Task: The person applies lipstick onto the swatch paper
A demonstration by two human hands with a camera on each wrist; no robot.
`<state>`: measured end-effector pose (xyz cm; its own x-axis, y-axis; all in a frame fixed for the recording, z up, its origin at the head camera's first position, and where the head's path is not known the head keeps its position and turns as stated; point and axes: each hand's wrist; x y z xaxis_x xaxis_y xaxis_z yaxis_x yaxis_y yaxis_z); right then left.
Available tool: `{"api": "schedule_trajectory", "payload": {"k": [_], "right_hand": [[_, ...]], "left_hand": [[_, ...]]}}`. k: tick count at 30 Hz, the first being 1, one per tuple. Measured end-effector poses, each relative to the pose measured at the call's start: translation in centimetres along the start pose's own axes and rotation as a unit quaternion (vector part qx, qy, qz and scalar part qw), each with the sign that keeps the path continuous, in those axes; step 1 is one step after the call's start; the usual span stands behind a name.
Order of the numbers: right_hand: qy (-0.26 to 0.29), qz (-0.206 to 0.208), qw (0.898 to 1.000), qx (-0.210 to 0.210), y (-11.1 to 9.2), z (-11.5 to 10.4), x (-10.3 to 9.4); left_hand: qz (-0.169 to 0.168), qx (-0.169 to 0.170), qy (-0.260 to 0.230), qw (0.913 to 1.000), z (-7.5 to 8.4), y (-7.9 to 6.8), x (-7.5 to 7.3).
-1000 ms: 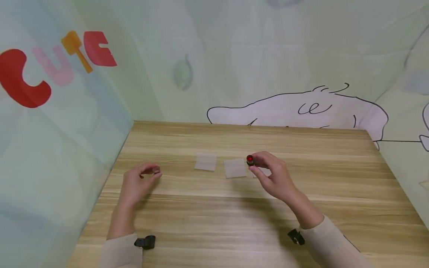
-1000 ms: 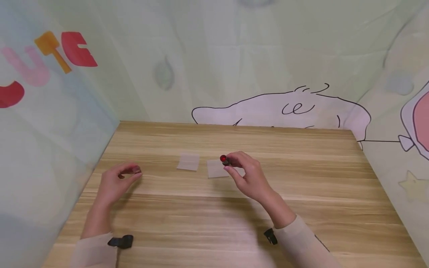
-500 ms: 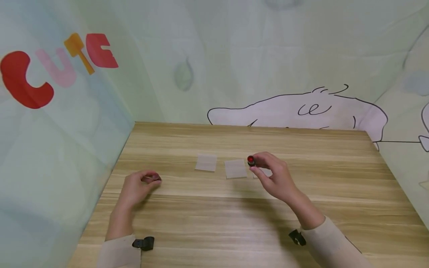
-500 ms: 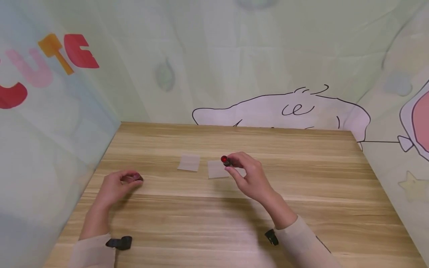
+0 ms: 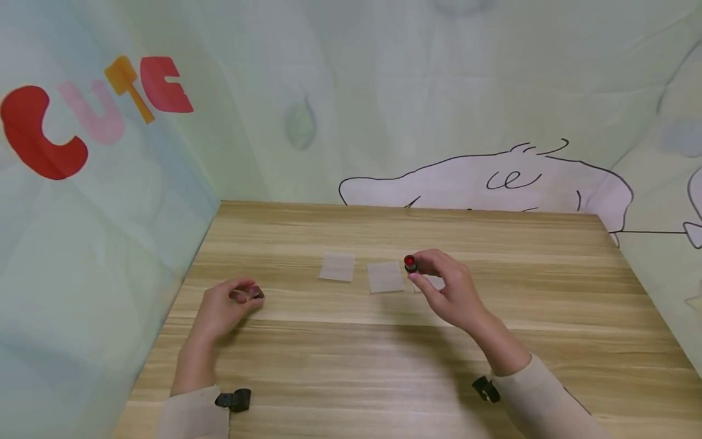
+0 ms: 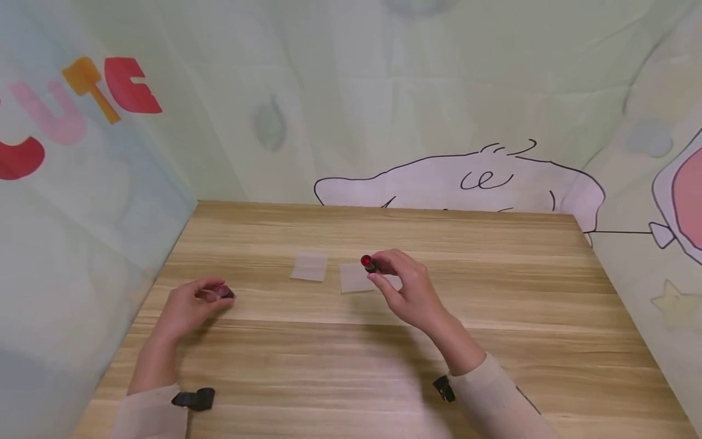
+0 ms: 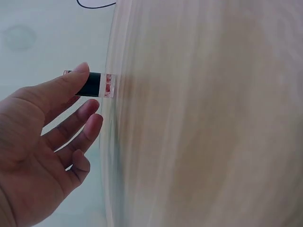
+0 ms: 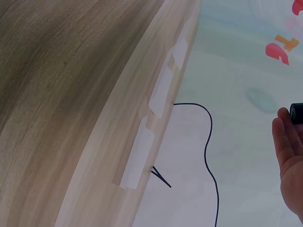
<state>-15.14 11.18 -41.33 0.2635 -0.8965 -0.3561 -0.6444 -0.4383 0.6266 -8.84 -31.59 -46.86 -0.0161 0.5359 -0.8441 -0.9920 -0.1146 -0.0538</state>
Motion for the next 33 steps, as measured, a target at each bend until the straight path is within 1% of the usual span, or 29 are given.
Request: {"api": "schedule_trajectory", "payload": {"k": [3, 6, 12, 15, 19, 23, 27, 30, 33], "right_hand": [[-0.002, 0.001, 1.000, -0.002, 0.0, 0.0, -0.1], [-0.002, 0.004, 1.000, -0.007, 0.0, -0.1, -0.3], [-0.002, 0.004, 1.000, -0.014, 0.1, -0.4, -0.4], [-0.001, 0.004, 1.000, -0.014, 0.1, -0.7, -0.5], [0.000, 0.007, 1.000, -0.014, 0.1, -1.0, -0.7], [0.002, 0.007, 1.000, -0.022, 0.1, -1.1, -0.8], [0.005, 0.005, 0.999, -0.038, 0.1, -1.1, -0.7], [0.007, 0.007, 0.998, -0.055, 0.2, -1.2, -0.6], [0.005, 0.011, 0.998, -0.068, 0.2, -1.2, -0.7]], "left_hand": [[-0.007, -0.004, -0.002, 1.0000, 0.2, 0.0, -0.2], [0.001, -0.001, 0.001, 1.0000, 0.5, 0.2, -0.6], [0.045, 0.035, 0.003, 0.9984, 1.4, 0.4, -1.3], [0.056, 0.055, -0.004, 0.9969, 2.1, 0.4, -1.6], [0.059, 0.072, -0.011, 0.9956, 3.4, 0.6, -2.0], [0.061, 0.088, -0.009, 0.9942, 5.2, 0.6, -2.2], [0.075, 0.113, -0.005, 0.9907, 7.1, 0.6, -2.3], [0.085, 0.134, -0.009, 0.9873, 8.4, 0.7, -2.2], [0.085, 0.146, -0.018, 0.9854, 9.4, 0.8, -1.8]]}}
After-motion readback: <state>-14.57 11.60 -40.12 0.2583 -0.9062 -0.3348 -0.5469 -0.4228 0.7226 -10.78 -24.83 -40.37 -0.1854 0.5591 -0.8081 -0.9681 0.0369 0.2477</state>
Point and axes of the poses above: each hand's wrist, its own y-axis towards the middle knuckle, its own x-axis out of the palm, z = x × y, and after that the axes turned 12 degrees about y, right-handed
